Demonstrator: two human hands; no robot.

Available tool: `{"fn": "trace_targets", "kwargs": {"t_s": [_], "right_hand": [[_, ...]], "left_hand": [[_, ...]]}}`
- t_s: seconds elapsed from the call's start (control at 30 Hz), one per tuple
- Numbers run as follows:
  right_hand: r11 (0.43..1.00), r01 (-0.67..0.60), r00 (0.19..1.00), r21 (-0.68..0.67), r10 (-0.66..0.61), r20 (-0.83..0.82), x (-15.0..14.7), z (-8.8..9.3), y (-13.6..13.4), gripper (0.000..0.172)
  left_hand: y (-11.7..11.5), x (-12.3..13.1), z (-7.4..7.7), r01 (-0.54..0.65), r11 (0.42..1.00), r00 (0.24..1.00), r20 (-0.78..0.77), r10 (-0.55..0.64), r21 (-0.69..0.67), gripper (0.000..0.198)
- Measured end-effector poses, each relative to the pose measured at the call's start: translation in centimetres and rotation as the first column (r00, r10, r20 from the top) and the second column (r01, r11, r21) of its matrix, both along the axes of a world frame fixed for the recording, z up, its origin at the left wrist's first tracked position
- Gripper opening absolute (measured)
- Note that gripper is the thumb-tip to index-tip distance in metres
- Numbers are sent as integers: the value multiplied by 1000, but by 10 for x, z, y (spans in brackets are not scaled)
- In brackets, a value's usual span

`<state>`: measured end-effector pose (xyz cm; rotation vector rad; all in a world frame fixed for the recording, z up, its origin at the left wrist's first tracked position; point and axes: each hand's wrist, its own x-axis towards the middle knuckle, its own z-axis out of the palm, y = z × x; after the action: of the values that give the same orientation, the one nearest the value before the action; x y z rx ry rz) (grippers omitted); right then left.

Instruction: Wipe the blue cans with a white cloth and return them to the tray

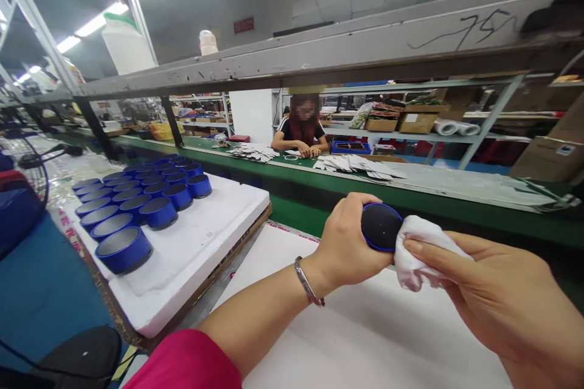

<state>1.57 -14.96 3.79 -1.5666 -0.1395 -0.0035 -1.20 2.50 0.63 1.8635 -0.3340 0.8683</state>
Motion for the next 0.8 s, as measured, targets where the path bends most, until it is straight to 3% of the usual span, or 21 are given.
{"fn": "trace_targets", "kwargs": {"t_s": [0.13, 0.3, 0.5, 0.7, 0.8], "right_hand": [[998, -11, 998, -56, 7, -67, -2, 3, 1, 58], [1000, -20, 998, 7, 21, -65, 2, 1, -3, 57], [989, 121, 991, 81, -116, -68, 18, -4, -3, 58], [998, 2, 991, 63, 7, -136, 13, 10, -14, 78], [997, -69, 982, 26, 73, -172, 12, 11, -22, 79]], "left_hand": [[3, -1, 4, 6, 1000, 1000, 12, -6, 28, 66], [1, -3, 4, -4, 998, 999, 36, 2, 60, 58], [-14, -13, 4, 155, 981, 984, 74, -164, 116, 66], [-5, -7, 4, 66, 997, 992, 102, -69, 35, 56], [-2, -5, 5, 67, 997, 993, 99, -69, 26, 55]]}}
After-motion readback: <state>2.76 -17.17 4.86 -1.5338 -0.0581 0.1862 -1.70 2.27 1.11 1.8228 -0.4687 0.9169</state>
